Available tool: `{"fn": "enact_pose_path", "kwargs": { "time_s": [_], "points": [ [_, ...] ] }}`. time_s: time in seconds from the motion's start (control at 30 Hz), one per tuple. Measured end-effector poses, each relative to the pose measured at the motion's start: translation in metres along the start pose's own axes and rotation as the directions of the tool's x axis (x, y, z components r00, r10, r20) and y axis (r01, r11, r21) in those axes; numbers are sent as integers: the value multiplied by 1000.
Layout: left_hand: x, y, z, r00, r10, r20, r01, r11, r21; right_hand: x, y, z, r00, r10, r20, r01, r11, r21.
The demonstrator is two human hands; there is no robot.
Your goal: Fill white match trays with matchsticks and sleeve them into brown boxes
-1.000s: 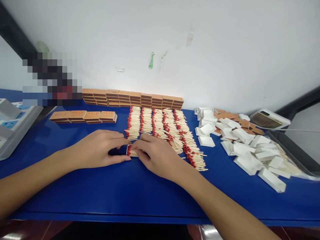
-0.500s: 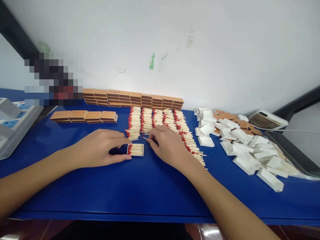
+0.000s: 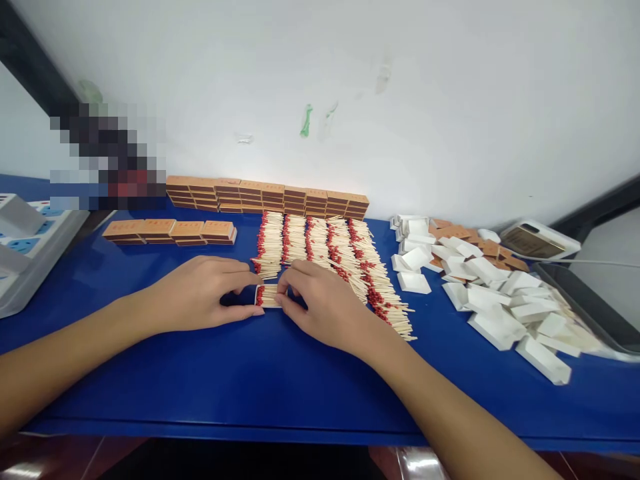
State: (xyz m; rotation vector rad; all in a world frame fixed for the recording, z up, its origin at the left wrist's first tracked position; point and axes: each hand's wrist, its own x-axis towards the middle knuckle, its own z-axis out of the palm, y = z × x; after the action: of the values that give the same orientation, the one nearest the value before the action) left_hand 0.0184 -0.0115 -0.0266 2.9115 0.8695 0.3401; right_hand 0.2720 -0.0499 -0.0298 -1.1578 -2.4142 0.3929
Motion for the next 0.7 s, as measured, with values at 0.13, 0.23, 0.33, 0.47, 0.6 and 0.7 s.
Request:
{"fn": "enact_pose_path", "kwargs": {
  "time_s": [0.13,0.23,0.33,0.47,0.6,0.7],
  "points": [
    [-1,4,-1,998,48,-37,-50,998,-34,1,12,-4,991,70,-116,-74,997,-28],
    [0,7,-2,997,65,-37,-67,997,-44,4,24,-4,983,77,-166,-103,982,-157],
    [0,6,-2,999,41,24,-40,998,-40,6,32,-1,990,29,-140,-64,966,-252],
    [1,3,-2,1000,31,8,-30,996,-78,8,33,2,992,16,-123,-49,961,-271],
    [3,3,-4,999,-14,35,18,992,-123,10,31,3,992,24,-126,-58,960,-274],
    [4,3,-6,997,-41,69,50,990,-132,12,30,4,992,29,-122,-61,961,-269]
  ]
}}
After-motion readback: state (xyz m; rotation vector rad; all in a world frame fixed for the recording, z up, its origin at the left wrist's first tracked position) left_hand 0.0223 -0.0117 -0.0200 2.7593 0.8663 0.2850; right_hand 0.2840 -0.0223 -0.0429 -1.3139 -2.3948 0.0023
